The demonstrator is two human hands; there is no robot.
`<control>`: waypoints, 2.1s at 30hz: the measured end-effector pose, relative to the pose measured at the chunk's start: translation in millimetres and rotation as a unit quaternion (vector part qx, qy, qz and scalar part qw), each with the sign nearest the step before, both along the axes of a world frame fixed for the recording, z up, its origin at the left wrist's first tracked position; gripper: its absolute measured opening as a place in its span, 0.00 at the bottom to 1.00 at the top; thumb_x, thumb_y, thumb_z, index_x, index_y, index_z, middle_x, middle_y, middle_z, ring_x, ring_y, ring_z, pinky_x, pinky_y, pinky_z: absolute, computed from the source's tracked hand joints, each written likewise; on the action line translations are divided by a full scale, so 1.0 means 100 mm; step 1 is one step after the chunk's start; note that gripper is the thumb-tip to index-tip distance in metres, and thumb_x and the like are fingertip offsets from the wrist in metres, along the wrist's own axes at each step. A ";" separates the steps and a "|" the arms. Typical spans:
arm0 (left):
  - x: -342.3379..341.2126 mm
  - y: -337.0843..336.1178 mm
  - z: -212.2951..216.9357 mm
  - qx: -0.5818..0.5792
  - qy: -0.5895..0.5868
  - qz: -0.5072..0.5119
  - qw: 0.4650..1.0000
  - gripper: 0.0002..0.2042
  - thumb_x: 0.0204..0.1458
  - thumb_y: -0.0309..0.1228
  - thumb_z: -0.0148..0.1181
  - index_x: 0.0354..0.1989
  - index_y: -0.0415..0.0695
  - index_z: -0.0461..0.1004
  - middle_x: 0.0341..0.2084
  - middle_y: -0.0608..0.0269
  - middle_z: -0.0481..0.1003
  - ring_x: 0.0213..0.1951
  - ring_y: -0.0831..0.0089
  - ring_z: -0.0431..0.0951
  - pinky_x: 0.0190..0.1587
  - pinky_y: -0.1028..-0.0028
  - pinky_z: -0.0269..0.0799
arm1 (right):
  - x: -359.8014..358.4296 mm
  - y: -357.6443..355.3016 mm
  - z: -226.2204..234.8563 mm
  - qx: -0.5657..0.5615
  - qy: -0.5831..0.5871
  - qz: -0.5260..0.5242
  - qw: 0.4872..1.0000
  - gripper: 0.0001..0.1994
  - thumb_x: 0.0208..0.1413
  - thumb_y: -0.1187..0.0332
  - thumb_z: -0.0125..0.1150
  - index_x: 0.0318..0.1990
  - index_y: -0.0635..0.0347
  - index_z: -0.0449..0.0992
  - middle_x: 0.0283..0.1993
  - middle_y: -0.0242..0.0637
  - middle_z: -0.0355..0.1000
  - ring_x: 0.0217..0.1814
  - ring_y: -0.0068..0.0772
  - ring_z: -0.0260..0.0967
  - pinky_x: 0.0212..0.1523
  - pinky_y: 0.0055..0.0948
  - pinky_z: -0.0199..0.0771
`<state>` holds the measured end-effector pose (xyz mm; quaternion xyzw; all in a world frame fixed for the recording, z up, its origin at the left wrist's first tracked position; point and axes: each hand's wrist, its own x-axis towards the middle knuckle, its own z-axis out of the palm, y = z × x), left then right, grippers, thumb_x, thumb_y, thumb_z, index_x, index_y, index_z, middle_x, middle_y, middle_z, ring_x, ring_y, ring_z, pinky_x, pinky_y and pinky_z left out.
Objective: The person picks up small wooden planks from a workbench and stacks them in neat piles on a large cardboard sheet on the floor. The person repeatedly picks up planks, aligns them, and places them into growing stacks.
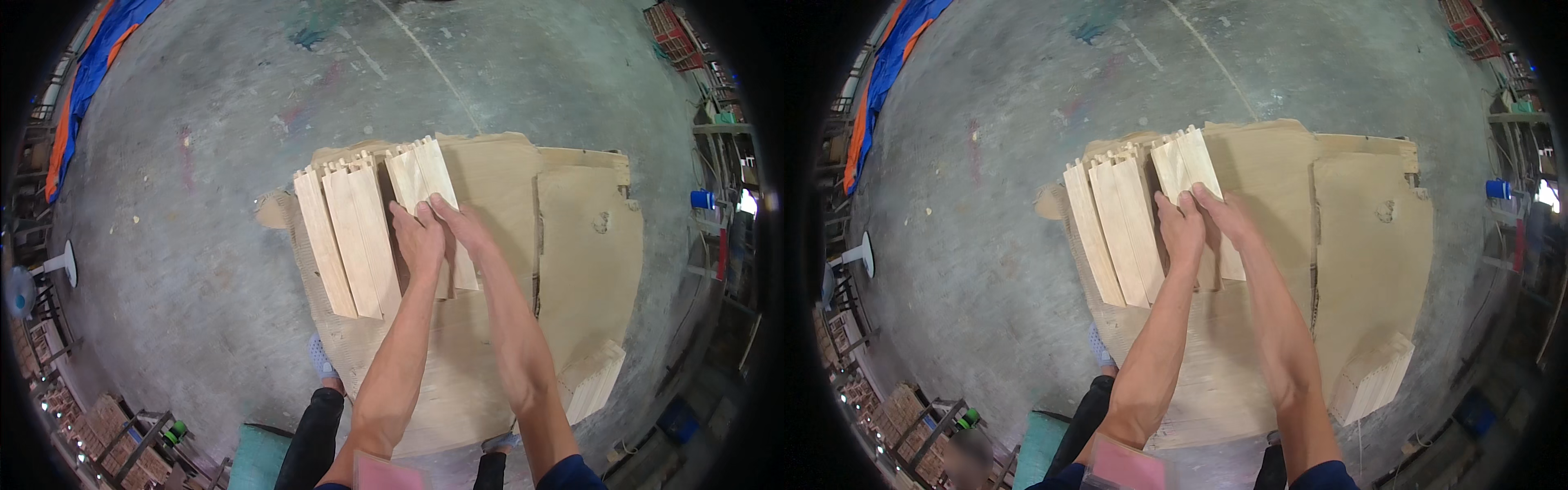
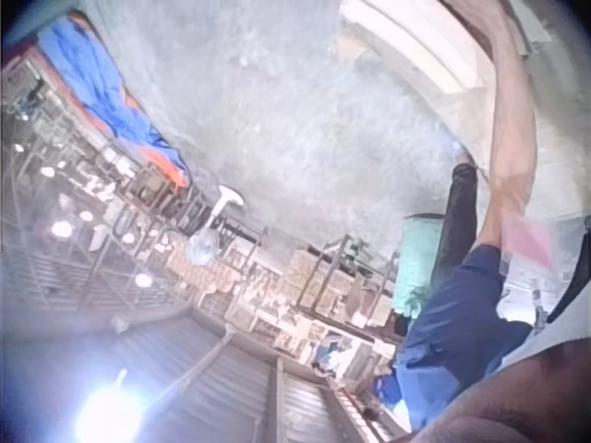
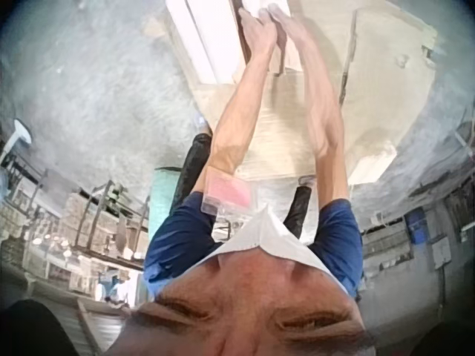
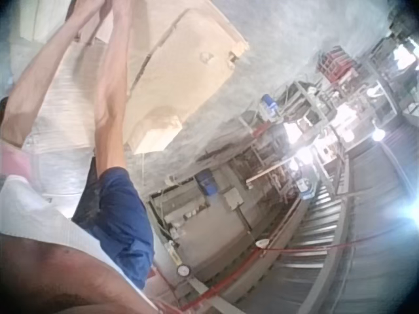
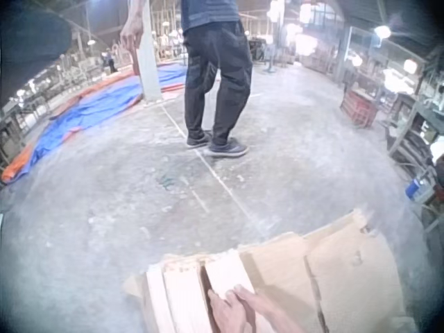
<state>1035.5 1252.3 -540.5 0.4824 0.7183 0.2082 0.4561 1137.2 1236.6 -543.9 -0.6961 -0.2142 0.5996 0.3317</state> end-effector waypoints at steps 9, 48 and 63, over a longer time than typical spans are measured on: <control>-1.39 0.30 0.25 0.123 0.030 0.104 0.987 0.31 0.66 0.47 0.48 0.69 0.34 0.60 0.67 0.44 0.62 0.69 0.55 0.61 0.70 0.62 0.53 | 0.08 -0.14 -0.10 -0.061 -0.013 -0.023 0.998 0.52 0.52 0.30 0.59 0.68 0.72 0.60 0.70 0.56 0.61 0.74 0.46 0.56 0.73 0.41 0.52; -0.15 -5.08 0.46 -0.410 -0.238 -0.402 0.783 0.44 0.56 0.34 0.65 0.75 0.41 0.44 0.73 0.48 0.52 0.70 0.56 0.58 0.67 0.60 0.62 | 0.47 -7.68 0.63 -0.344 -0.296 -0.574 0.682 0.55 0.56 0.38 0.62 0.74 0.70 0.39 0.78 0.56 0.39 0.81 0.51 0.36 0.77 0.43 0.42; 2.90 -5.39 -0.51 -0.251 -0.105 -0.692 0.669 0.29 0.54 0.45 0.65 0.56 0.33 0.74 0.56 0.52 0.74 0.57 0.66 0.72 0.60 0.67 0.65 | 0.68 -7.67 0.03 0.084 0.376 -0.863 0.326 0.55 0.50 0.37 0.67 0.76 0.54 0.42 0.77 0.52 0.43 0.77 0.63 0.44 0.70 0.70 0.51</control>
